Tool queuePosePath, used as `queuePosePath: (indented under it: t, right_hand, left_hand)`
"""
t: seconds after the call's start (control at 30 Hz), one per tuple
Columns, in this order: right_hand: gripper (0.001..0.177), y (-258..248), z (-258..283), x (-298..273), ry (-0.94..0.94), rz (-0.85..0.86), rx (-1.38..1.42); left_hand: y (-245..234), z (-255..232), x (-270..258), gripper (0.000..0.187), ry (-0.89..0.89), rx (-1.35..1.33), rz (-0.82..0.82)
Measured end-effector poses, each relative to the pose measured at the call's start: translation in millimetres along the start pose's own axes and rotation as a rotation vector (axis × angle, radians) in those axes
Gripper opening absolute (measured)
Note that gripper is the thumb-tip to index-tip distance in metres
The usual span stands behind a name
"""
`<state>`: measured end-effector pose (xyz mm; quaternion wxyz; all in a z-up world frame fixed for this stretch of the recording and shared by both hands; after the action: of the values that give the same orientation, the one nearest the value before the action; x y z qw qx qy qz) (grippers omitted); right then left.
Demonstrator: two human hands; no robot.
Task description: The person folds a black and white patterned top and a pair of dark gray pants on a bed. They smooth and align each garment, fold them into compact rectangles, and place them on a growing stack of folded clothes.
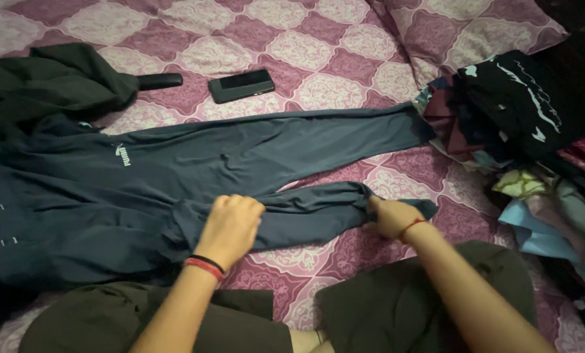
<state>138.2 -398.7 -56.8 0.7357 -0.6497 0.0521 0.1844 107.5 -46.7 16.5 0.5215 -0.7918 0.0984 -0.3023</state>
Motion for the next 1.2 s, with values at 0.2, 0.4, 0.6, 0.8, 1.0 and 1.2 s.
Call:
queuePosePath:
  t: [0.2,0.4,0.6,0.8,1.0,1.2]
  right_hand:
    - [0.042,1,8,1,0.101,-0.152,-0.196]
    - [0.04,-26,-16,-1,0.226,-0.233,-0.145]
    - [0.028,-71,-70,-15,0.494,-0.286,-0.121]
    - [0.023,-105,-137,-43,0.431,-0.89,0.302]
    - [0.023,-105,-194,-57,0.328,-1.28,0.595]
    - [0.022,-104,-89,-32,0.135,-1.036,0.413]
  left_hand:
    - [13,-7,-3,0.036,0.014,0.065,0.134]
    - [-20,25,-1,0.043,-0.208,0.147,-0.045]
    - [-34,88,-27,0.055,-0.559,0.354,0.239]
    - [-61,112,-51,0.026,-0.638,0.018,0.017]
    - [-95,97,-11,0.027,-0.462,-0.604,-0.305]
    - [-71,8,21,0.046,-0.062,-0.841,0.122]
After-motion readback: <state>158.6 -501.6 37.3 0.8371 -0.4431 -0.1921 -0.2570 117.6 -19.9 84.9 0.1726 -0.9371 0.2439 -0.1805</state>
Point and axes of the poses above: each hand's wrist, its own x-axis towards the middle knuckle, its own y-axis out of the palm, z = x × y, the point moved 7 cm from there along x, towards the middle knuckle, and after that the axes turned 3 degrees about -z, right-handed, at the moved point
